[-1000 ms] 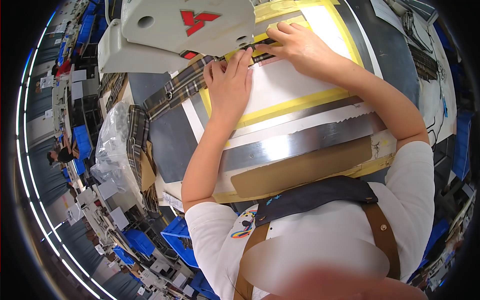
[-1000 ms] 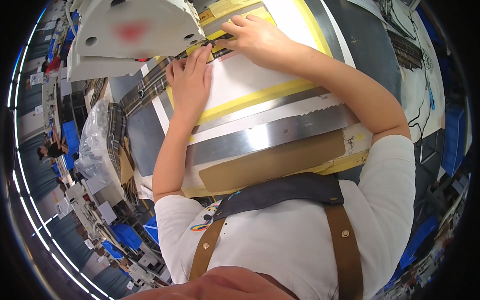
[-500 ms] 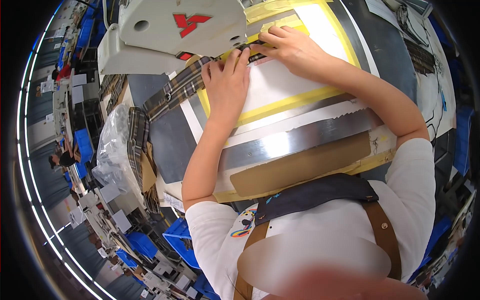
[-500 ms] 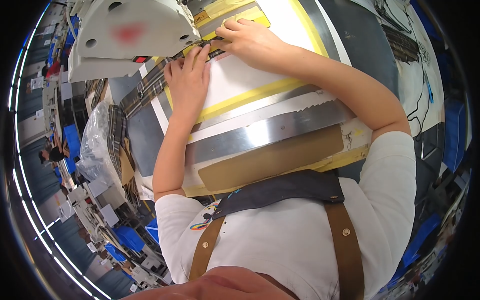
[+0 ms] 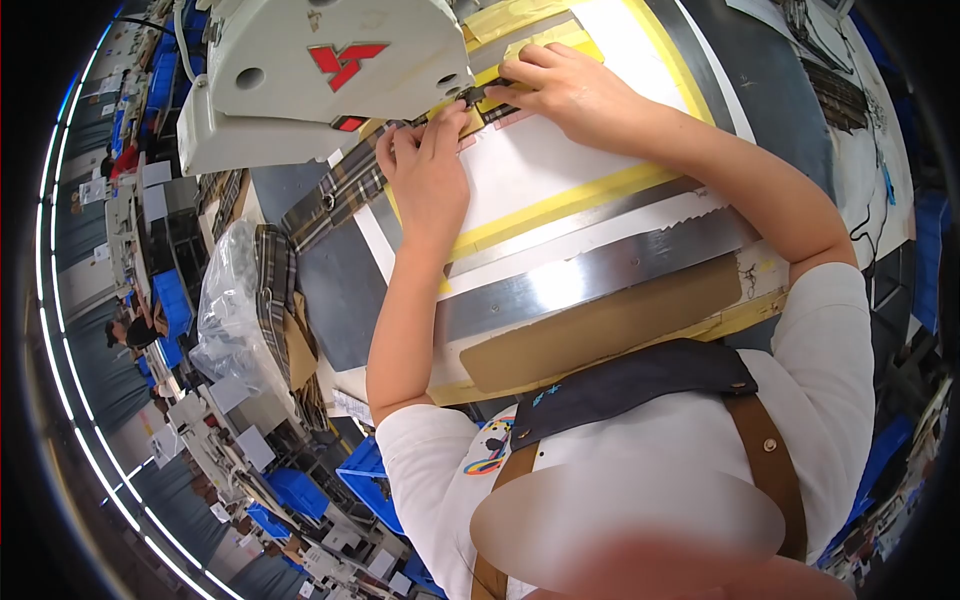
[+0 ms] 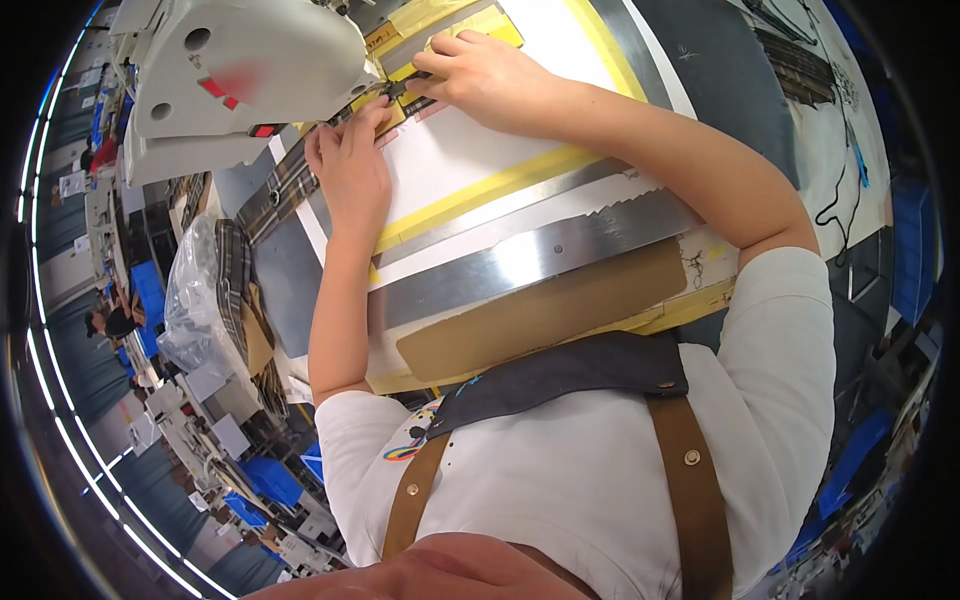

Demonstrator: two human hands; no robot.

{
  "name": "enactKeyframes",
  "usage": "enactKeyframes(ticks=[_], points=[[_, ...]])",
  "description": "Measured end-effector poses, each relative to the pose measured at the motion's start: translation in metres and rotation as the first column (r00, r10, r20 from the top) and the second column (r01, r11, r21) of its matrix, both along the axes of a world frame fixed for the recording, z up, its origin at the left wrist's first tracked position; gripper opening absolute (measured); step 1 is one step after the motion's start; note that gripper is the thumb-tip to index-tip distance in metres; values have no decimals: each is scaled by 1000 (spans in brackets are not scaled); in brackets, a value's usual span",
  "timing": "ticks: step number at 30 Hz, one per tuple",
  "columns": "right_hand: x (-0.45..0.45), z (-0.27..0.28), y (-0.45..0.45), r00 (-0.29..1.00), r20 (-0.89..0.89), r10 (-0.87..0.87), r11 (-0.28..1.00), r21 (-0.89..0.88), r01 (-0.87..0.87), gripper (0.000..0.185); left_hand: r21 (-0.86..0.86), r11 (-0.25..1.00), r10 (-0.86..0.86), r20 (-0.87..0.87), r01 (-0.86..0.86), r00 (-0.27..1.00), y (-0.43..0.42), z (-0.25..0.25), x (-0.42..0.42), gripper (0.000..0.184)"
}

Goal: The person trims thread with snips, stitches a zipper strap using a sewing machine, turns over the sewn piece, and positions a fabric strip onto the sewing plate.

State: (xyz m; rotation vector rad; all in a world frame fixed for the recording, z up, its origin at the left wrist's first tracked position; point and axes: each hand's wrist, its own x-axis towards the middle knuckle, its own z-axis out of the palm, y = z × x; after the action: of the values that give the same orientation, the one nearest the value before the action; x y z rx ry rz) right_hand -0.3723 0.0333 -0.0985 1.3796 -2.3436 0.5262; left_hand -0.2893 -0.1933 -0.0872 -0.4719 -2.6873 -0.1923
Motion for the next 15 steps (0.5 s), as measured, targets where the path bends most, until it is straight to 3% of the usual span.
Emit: enactKeyframes(ticks=[15], points=[[-4, -2, 1, 1000, 14, 13, 999, 35, -13, 36, -103, 995, 16, -19, -18, 1000, 7, -3, 1, 47]])
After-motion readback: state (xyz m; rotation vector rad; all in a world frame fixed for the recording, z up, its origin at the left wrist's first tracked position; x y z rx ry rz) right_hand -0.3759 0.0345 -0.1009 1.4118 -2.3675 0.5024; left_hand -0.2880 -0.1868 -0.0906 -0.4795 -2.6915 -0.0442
